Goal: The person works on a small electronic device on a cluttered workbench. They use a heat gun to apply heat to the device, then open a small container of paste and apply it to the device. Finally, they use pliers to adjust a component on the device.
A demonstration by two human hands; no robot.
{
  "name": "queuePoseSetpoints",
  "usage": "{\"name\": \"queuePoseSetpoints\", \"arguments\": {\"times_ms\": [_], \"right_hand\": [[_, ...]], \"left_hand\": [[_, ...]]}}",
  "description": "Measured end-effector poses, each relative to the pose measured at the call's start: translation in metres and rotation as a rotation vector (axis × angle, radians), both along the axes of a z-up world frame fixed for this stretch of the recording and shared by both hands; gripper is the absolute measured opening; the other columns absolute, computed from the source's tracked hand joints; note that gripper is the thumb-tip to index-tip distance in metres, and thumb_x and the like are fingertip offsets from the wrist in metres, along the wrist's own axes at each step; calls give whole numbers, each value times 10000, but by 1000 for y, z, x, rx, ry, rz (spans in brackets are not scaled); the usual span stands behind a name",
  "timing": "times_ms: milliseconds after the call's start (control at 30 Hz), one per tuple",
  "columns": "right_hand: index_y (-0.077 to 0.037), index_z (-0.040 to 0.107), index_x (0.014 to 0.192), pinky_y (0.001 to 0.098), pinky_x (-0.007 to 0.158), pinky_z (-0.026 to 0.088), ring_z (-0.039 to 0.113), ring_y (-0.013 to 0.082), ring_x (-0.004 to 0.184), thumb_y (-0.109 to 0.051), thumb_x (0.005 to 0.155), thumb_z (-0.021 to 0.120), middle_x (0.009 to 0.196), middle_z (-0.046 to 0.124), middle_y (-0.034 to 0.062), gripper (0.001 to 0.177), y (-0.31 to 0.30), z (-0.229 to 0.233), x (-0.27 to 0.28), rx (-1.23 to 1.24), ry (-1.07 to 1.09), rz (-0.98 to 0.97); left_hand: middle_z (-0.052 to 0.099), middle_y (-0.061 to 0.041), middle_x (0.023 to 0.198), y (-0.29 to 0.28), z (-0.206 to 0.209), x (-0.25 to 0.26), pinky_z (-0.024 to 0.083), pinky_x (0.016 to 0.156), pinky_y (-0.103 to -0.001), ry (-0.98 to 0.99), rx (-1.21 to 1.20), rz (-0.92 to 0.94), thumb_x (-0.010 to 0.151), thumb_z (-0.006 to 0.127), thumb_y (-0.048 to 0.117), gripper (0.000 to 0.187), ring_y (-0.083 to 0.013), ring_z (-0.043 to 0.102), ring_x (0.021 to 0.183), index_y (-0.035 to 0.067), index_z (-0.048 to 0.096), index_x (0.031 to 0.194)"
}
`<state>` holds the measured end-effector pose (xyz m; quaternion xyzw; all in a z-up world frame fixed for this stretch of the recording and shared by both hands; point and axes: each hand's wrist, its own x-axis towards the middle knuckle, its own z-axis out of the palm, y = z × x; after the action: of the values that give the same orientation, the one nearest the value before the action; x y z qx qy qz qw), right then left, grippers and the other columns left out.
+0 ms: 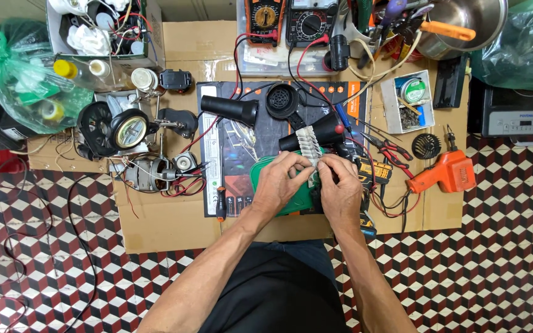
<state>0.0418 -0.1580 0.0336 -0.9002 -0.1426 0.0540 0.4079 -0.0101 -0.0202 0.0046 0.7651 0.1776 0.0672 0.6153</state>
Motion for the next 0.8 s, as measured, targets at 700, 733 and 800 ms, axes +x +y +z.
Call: {"name": "queuePoseSetpoints", "arguments": {"times_ms": [700, 733, 800], "right_hand": [[-4, 730, 1067, 361, 872, 518, 645, 269, 1007, -97, 965, 678, 1103, 729, 103, 148, 3, 4, 0, 28, 23, 11], [-3, 730, 1069, 363, 874, 516, 644, 270, 1008, -97, 966, 677, 1104, 728, 105, 149, 3, 6, 0, 29, 31, 10], [-3, 730, 1070, 364, 880, 516, 645, 272, 1012, -96, 967, 677, 1107, 728, 106, 149, 3, 4, 0, 29, 24, 13]], "left_hand": [[668, -32, 868, -1, 2, -1, 528, 606, -266, -10, 86, 42, 857, 813, 121, 194, -104, 582, 650, 80, 737, 1031], [665, -32, 864, -2, 2, 0, 525, 605, -267, -7, 95, 40, 856, 812, 121, 196, -105, 584, 649, 82, 741, 1035], [667, -30, 866, -2, 1, 0, 526, 607, -267, -6, 98, 37, 855, 811, 122, 201, -105, 587, 652, 88, 750, 1044]]}}
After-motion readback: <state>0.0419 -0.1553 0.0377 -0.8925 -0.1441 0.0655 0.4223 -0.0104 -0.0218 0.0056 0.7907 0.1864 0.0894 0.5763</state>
